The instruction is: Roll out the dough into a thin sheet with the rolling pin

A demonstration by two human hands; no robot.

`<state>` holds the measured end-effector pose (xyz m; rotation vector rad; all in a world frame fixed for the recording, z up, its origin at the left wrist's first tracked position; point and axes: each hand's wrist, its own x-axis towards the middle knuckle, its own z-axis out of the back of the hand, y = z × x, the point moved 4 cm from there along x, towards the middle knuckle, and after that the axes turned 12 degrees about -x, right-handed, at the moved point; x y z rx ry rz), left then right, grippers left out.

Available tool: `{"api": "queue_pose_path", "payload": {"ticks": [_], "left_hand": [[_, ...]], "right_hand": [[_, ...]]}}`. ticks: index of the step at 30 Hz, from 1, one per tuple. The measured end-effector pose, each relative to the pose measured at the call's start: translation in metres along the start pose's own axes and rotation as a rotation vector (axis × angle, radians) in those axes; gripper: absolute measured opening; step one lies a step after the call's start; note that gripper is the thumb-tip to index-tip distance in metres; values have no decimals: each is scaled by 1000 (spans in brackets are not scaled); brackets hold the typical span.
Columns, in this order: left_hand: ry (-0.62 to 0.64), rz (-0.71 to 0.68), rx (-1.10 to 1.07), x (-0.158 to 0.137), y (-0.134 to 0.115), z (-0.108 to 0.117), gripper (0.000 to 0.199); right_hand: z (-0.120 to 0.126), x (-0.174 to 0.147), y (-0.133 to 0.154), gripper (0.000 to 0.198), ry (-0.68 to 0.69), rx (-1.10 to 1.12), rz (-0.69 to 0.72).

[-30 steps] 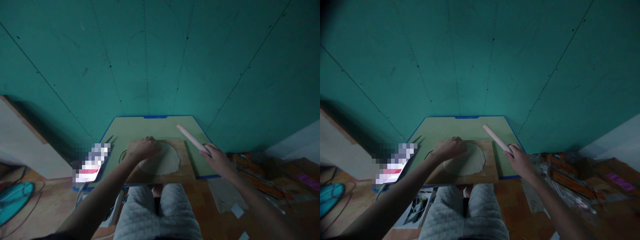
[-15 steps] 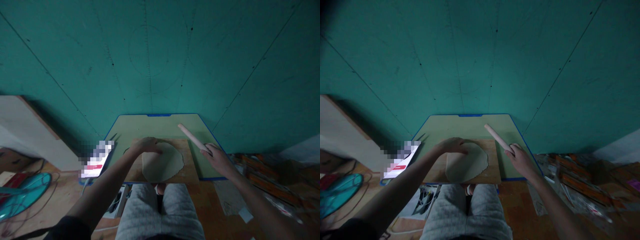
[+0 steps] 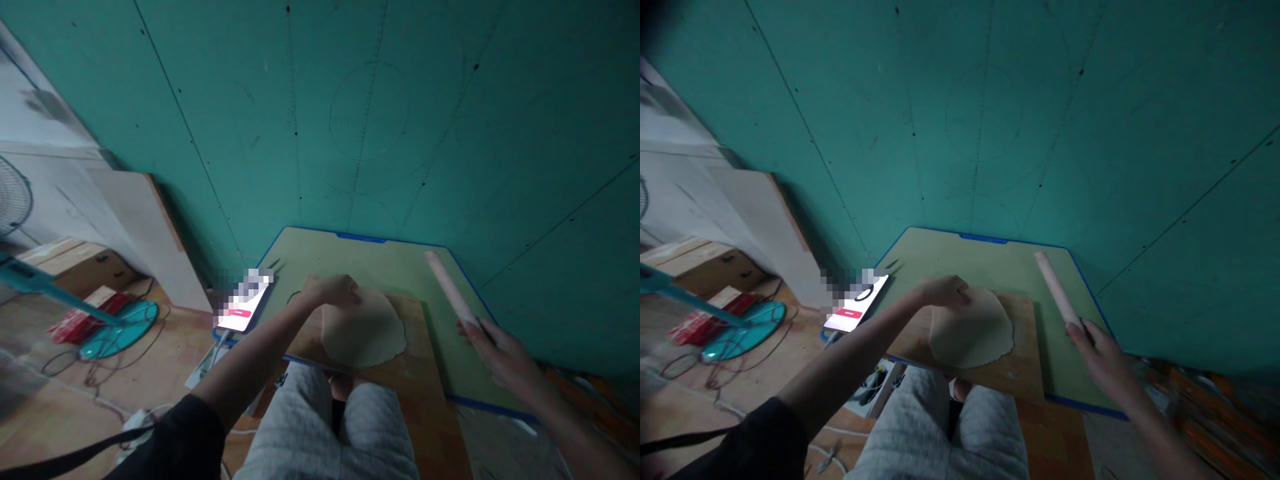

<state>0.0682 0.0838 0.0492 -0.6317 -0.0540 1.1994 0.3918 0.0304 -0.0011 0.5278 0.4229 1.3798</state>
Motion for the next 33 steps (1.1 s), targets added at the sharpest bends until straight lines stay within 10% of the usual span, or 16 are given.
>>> {"api": "queue_pose_path", "payload": {"ticks": [8, 18, 25, 33], "left_hand": [[-421, -181, 245, -43, -32, 49, 22], [-258, -469, 105, -92, -22, -62, 20], [-571, -326, 12, -81, -1, -85, 46], [-589, -379, 154, -72, 20, -100, 64]], "right_hand": [[-15, 6, 9, 48, 17, 171, -117], [-29, -6, -3, 65, -127, 514, -241], [-28, -9, -5, 61, -161, 446, -136], [-34, -14, -2, 60, -221, 463, -133]]}}
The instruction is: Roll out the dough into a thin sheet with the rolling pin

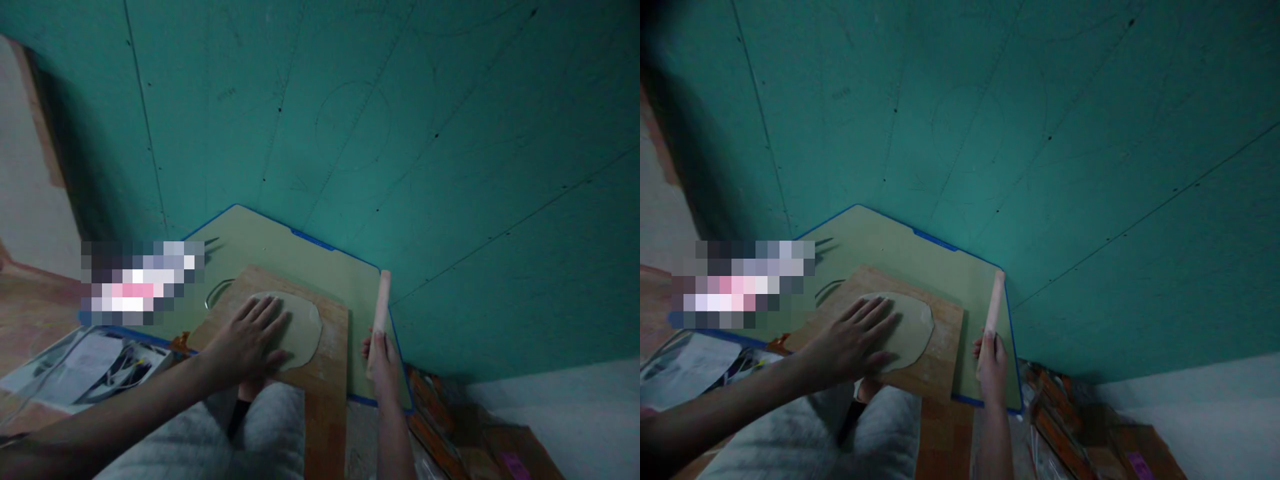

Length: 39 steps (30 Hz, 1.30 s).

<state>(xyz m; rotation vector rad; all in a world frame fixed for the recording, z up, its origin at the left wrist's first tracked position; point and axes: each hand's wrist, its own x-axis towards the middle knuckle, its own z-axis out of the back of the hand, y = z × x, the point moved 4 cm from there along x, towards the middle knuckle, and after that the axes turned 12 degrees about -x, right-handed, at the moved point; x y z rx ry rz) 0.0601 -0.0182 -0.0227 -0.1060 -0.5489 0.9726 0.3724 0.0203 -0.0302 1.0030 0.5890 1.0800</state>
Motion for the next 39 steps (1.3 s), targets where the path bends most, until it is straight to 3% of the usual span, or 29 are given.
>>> {"api": "queue_pose_path", "payload": {"ticks": [3, 6, 13, 22, 30, 35, 37, 39], "left_hand": [[-9, -91, -59, -4, 14, 4, 62], [-44, -141, -125, -8, 23, 11, 48], [-63, -178, -124, -12, 15, 30, 33], [-29, -165, -49, -14, 20, 33, 33], [25, -143, -56, -14, 25, 38, 34], [50, -50, -36, -16, 19, 35, 36], [35, -13, -50, -15, 18, 34, 37], [5, 25, -54, -16, 18, 33, 39]], "right_hand": [[-2, -1, -1, 62, -16, -3, 14], [-4, -2, -2, 62, 2, 6, 21], [-6, -5, 1, 60, 13, 19, 15], [-14, -10, 16, 58, -8, 66, 26], [-13, -11, 25, 43, -4, -38, 12], [-10, -9, 11, 49, -36, -89, -135], [-10, -8, 11, 53, 16, -95, -127], [-7, -7, 13, 58, -21, -84, -109]]}}
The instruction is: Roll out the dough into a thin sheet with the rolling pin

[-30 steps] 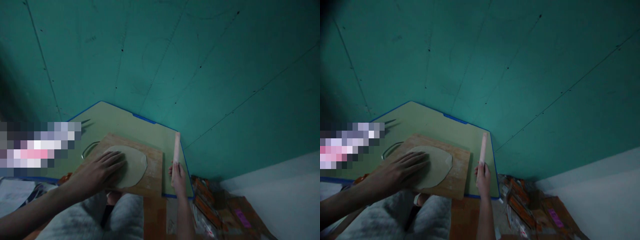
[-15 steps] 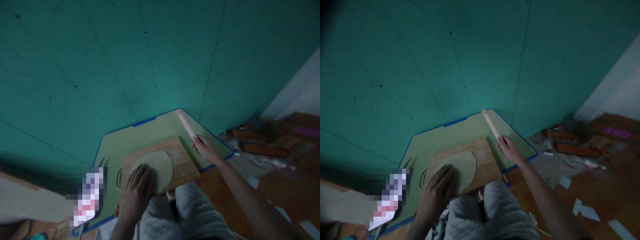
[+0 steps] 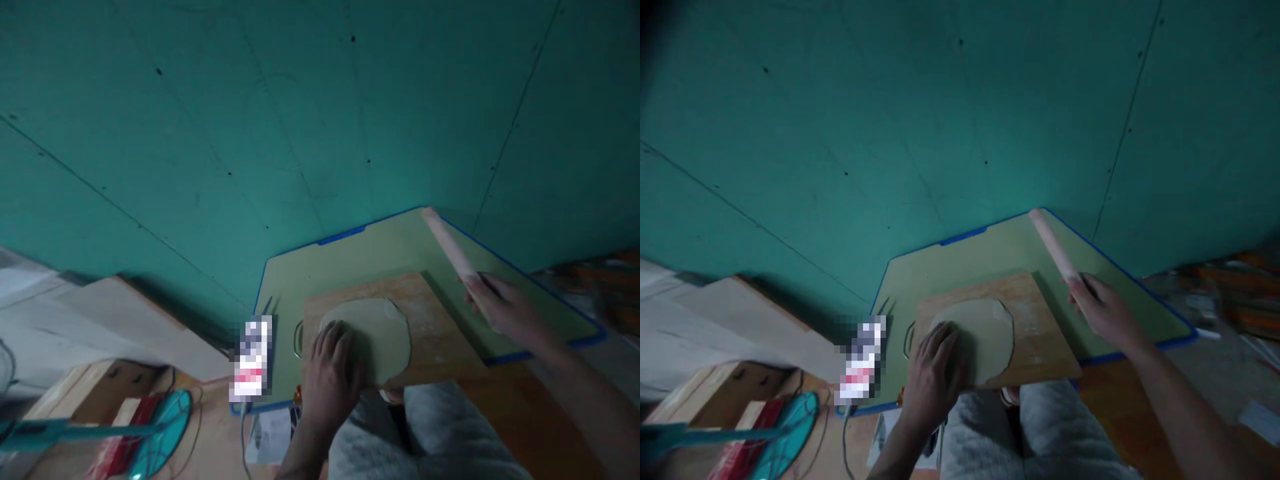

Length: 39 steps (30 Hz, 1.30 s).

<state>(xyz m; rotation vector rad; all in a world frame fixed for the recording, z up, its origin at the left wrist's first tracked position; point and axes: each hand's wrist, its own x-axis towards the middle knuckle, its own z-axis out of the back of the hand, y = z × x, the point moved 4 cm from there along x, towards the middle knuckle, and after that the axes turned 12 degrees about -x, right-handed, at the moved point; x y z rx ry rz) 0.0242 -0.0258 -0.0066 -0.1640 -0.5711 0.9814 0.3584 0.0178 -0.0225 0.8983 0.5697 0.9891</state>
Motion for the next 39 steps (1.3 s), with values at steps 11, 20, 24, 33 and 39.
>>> {"api": "queue_pose_path", "payload": {"ticks": [11, 20, 24, 33, 39], "left_hand": [[40, -51, -79, -1, -5, 0, 53], [176, -106, 11, -11, -16, -11, 73], [201, -162, 2, -18, -19, 9, 46], [43, -1, -299, 28, -22, 71, 25], [38, 222, -476, 77, -12, 83, 35]], "right_hand": [[5, -1, 3, 63, -1, -17, 83], [7, -1, 4, 66, 13, -81, 70], [6, -3, 6, 64, 21, -63, 66], [4, -2, 5, 61, -1, -72, 120], [4, -2, 2, 65, 4, -121, 115]]}}
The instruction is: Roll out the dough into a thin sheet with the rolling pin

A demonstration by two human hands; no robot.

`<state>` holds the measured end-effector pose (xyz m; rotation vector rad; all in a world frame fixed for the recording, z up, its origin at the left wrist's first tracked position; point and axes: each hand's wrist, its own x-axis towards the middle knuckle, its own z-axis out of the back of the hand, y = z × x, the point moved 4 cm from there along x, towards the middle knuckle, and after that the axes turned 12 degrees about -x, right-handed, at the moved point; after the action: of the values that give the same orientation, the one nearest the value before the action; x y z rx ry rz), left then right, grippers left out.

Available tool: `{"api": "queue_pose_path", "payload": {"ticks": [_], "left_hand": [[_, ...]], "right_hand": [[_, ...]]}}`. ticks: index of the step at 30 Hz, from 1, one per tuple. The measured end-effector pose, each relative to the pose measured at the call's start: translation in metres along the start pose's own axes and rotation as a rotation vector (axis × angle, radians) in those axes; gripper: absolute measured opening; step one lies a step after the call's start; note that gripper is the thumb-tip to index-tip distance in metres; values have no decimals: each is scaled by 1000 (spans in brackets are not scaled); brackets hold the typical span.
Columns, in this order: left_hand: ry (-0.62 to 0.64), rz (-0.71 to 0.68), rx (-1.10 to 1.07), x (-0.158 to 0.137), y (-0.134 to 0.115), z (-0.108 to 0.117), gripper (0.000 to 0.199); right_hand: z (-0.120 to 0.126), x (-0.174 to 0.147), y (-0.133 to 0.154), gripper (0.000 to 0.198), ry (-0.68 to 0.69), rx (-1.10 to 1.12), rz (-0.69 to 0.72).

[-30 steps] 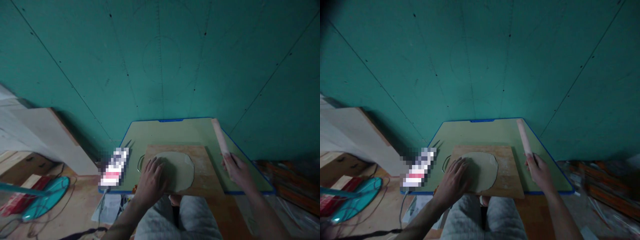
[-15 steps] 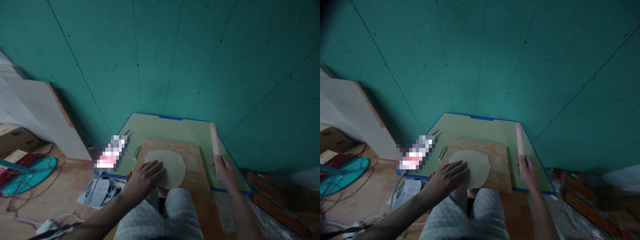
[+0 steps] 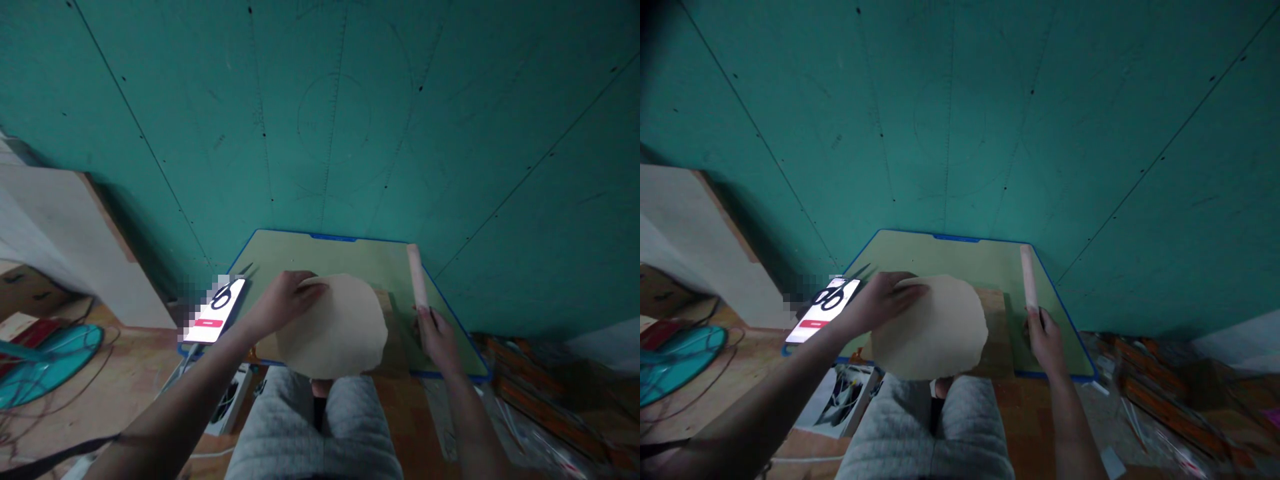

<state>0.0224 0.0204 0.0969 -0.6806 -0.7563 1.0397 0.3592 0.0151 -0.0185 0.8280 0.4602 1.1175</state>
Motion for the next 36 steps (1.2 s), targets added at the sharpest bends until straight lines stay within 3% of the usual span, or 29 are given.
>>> {"api": "queue_pose_path", "payload": {"ticks": [4, 6, 11, 15, 20, 24, 30, 33, 36], "left_hand": [[-78, 96, 75, 9, 42, -17, 31], [-102, 59, 184, 2, 55, -33, 34], [124, -191, 423, -25, 47, -89, 48], [151, -235, 521, -34, 40, -107, 62], [15, -210, 601, -40, 38, -100, 55], [34, -251, 600, -53, 56, -87, 52], [-54, -19, 593, -54, 102, -30, 50], [-118, 45, 463, -49, 93, -13, 50], [-166, 54, 257, -40, 67, -19, 55]], "right_hand": [[-1, 0, -2, 72, -3, 57, -1], [-1, 0, -2, 72, 6, 69, 13], [0, -1, -3, 71, 6, 63, 39], [2, -3, 2, 71, 11, 42, 52], [3, -5, 9, 69, 17, 57, 52], [1, -4, 8, 68, 23, 55, 62], [3, -7, 15, 54, 66, -22, 140], [0, -27, 33, 44, 152, -15, 155], [-18, -66, 60, 37, 292, 127, 148]]}}
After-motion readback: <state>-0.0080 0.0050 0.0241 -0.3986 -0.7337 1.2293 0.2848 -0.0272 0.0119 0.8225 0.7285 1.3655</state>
